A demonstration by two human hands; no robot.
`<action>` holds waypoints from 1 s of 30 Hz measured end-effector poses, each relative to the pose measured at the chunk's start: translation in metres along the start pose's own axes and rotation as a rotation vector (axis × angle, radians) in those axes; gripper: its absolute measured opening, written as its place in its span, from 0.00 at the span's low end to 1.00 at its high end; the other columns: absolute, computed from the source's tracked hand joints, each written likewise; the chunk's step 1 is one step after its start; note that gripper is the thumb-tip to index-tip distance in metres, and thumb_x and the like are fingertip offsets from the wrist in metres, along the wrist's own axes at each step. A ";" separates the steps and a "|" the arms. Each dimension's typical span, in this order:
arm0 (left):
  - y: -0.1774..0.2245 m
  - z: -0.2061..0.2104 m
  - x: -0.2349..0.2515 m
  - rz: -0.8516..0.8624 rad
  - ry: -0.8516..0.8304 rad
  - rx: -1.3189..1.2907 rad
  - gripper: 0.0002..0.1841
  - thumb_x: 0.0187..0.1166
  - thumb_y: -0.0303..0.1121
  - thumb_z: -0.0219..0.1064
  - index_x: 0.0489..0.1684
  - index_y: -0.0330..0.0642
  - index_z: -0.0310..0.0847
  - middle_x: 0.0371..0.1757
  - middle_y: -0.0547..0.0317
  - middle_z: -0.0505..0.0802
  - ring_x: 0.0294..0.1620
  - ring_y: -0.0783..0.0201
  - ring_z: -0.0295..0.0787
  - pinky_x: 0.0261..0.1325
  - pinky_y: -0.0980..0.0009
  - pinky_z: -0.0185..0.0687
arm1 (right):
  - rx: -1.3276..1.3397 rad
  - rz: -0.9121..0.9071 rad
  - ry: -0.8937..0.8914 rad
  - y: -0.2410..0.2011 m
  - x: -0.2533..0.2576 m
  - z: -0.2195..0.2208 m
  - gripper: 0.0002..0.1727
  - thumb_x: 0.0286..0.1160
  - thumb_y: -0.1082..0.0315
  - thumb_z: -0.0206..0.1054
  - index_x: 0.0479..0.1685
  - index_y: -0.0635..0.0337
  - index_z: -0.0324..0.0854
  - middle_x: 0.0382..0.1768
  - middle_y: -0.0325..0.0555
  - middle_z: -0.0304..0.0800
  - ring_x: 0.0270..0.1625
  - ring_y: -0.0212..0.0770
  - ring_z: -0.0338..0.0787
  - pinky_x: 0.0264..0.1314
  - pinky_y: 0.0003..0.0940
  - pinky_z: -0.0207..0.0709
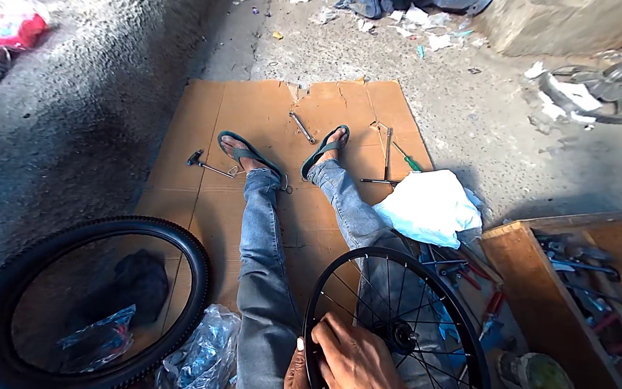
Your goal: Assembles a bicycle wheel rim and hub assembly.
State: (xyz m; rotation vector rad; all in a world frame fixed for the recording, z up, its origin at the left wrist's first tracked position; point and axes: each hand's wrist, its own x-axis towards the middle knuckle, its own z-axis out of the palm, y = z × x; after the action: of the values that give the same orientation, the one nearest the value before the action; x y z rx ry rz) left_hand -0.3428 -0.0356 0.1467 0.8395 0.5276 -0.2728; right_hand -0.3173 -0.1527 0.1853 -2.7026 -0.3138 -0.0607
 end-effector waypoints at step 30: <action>0.000 -0.003 0.007 -0.015 0.048 -0.027 0.25 0.96 0.43 0.37 0.44 0.40 0.81 0.28 0.59 0.89 0.29 0.70 0.87 0.38 0.72 0.87 | 0.253 0.069 -0.305 0.006 -0.019 -0.017 0.17 0.82 0.54 0.60 0.61 0.46 0.87 0.66 0.39 0.88 0.39 0.43 0.94 0.32 0.45 0.87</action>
State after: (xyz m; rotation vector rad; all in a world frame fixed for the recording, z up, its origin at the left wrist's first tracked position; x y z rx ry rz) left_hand -0.3379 -0.0337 0.1414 0.8173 0.5811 -0.2594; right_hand -0.3344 -0.1688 0.1964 -2.4630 -0.2943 0.3889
